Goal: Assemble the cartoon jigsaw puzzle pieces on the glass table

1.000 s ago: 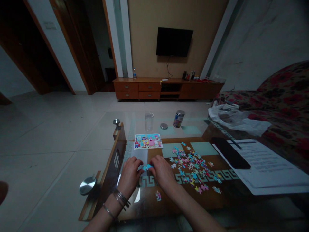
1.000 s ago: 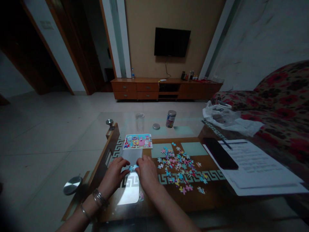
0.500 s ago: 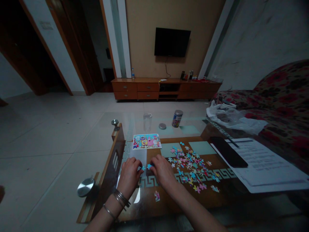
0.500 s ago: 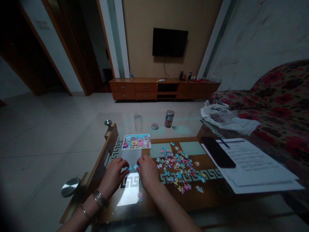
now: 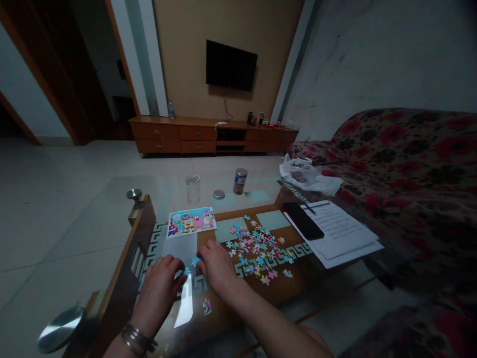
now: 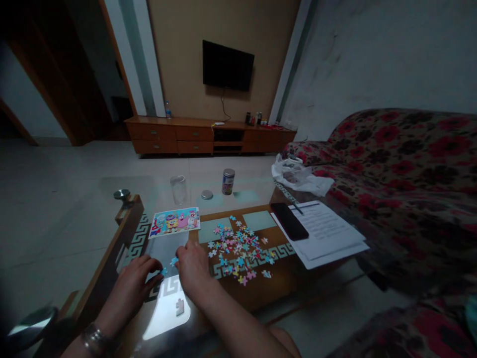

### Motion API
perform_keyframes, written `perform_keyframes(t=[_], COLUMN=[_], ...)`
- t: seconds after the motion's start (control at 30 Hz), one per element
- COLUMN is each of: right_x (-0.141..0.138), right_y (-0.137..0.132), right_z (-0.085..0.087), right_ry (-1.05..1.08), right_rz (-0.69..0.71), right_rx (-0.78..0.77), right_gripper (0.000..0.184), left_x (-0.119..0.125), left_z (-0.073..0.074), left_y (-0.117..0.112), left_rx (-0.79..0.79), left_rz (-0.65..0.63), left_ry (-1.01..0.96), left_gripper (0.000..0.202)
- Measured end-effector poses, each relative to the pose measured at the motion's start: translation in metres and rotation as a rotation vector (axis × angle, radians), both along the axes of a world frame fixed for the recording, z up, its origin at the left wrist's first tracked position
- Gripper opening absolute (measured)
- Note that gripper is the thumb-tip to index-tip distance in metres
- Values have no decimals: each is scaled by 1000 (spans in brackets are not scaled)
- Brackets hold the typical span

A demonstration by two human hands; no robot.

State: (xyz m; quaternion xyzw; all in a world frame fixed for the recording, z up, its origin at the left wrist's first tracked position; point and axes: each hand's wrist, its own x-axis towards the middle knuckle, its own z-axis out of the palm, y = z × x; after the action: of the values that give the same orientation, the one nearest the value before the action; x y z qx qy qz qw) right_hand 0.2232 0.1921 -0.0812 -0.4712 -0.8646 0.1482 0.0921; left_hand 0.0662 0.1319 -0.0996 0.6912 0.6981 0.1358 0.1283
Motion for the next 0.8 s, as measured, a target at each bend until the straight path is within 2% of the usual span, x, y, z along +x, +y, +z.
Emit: perform_keyframes(t=[0.1,0.2,0.3,0.43,0.5,0.6,0.7,0.8], right_x=[5,22,57,118,145,168,171,167], right_y=[0,3,13,27,30,25,12,0], right_z=[6,20,40,59,61,56,49,43], right_ry=[29,12,-86,-273,-337,-385,-406,-412], right_rz=[6,-20,-89,-297,-358,-352,-323,-317], right_rx=[12,26,18,13,-10,-91,-154,-155], right_gripper=[21,18,17,22,22,16,7,14], left_x=[-3,-5,-6,5,18,47,76,99], left_z=[-4,-7,-8,-7,-7,-6,-4,-2], left_y=[1,2,-2,-10,-13,-16,-19,-21], left_rx=[3,22,92,176,171,144,125,103], left_rz=[-14,-16,-14,-39,-76,-148,-195,-239], left_ry=[4,10,10,19,11,-24,-57,-87], left_gripper=[9,12,16,15,16,20,22,24])
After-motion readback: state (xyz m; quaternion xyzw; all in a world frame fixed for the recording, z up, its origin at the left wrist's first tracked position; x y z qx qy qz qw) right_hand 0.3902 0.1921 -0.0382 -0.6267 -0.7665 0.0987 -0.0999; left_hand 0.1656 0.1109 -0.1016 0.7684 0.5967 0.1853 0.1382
